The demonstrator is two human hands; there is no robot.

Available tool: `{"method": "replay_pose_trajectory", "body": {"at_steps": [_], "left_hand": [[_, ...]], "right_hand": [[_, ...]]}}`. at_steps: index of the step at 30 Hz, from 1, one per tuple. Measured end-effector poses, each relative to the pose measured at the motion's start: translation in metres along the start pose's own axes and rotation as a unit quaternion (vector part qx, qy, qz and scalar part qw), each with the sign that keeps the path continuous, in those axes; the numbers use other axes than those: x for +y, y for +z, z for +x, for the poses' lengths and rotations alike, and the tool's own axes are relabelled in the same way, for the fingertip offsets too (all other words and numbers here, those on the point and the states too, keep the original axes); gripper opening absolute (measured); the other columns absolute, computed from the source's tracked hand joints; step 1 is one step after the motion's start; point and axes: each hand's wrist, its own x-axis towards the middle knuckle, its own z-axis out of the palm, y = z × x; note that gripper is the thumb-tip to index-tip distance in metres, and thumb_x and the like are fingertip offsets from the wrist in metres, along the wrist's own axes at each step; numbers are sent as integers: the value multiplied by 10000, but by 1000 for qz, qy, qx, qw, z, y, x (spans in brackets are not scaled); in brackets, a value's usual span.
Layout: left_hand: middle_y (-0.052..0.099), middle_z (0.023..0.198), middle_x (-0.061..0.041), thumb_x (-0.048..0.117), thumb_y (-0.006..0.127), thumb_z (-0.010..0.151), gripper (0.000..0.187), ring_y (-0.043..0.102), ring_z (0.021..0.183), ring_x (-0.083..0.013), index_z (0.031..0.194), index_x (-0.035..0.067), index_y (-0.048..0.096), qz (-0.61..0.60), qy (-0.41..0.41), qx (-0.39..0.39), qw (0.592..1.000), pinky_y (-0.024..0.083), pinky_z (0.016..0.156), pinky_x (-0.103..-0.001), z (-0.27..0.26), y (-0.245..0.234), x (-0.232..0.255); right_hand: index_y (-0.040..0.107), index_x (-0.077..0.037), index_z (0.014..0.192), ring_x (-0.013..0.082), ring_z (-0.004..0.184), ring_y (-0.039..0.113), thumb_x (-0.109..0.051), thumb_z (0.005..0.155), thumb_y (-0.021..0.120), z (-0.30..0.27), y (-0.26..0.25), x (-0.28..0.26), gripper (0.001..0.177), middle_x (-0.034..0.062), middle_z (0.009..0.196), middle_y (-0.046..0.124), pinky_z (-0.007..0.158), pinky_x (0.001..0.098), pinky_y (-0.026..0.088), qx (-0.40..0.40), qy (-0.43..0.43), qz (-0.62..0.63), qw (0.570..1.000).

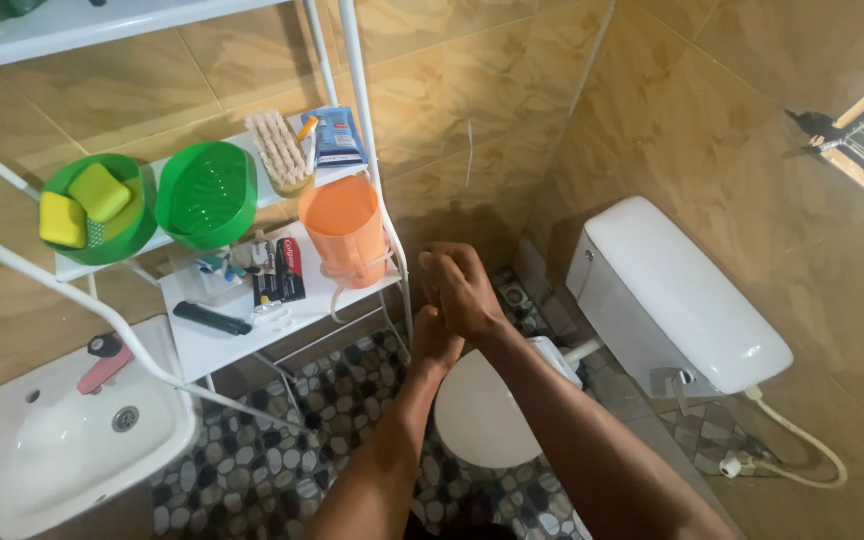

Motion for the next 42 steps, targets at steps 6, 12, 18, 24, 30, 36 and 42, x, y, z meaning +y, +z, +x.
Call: {"method": "replay_pose_trajectory", "body": {"at_steps": [6, 12, 18, 24, 30, 36, 42], "left_hand": [[702, 1053, -237, 483, 661, 854, 568, 702, 1040, -344, 1169, 13, 613, 23, 96, 23, 995, 519, 810, -447, 29, 15, -40], [668, 1176, -211, 428, 702, 852, 593, 658, 1126, -332, 1276, 41, 558, 23, 130, 51, 990, 511, 872, -422, 37, 19, -74], [667, 920, -105, 347, 630, 957, 352, 675, 920, -297, 1125, 38, 646, 6, 49, 22, 999, 511, 724, -395, -8, -13, -81], [513, 592, -11, 212, 735, 913, 232, 508, 513, -139, 800, 69, 592, -107, 49, -161, 980, 391, 466, -314, -22, -68, -63], [633, 759, 44, 130, 780, 846, 132, 576, 671, -67, 881, 66, 670, -184, 52, -128, 973, 475, 591, -270, -14, -104, -67], [745, 885, -92, 143, 701, 858, 197, 657, 808, -144, 1004, 12, 715, -91, 62, 43, 993, 543, 714, -334, -15, -121, -108], [705, 1086, -266, 230, 643, 893, 308, 644, 1069, -447, 1114, 20, 690, 219, 86, 63, 970, 528, 821, -496, -13, -114, -206]], "right_hand": [[479, -47, 689, 74, 594, 414, -178, 971, 509, -4, 4, -5, 312, -19, 625, 437, 527, 288, 357, 6, -54, -132, 990], [463, -41, 715, 78, 646, 411, -174, 957, 508, -9, 2, 25, 279, -8, 650, 418, 559, 292, 370, -38, -98, -172, 979], [507, -77, 654, 158, 481, 431, -232, 949, 488, -9, 32, 1, 334, 39, 542, 445, 459, 343, 351, -22, 109, -70, 991], [455, -75, 627, 147, 511, 458, -248, 990, 472, -1, 50, -6, 403, 33, 564, 449, 519, 325, 417, -181, 61, -64, 979], [456, -68, 644, 135, 517, 406, -230, 1014, 538, -9, 81, -4, 413, 15, 577, 408, 514, 309, 360, -45, 23, -4, 999], [618, -106, 845, 86, 668, 544, -234, 938, 548, -14, 91, 67, 173, -11, 710, 563, 618, 284, 475, 16, 59, -18, 998], [603, -27, 722, 98, 653, 541, -212, 938, 547, -37, 97, 94, 290, 24, 672, 594, 617, 309, 469, -161, 20, -150, 975]]}}
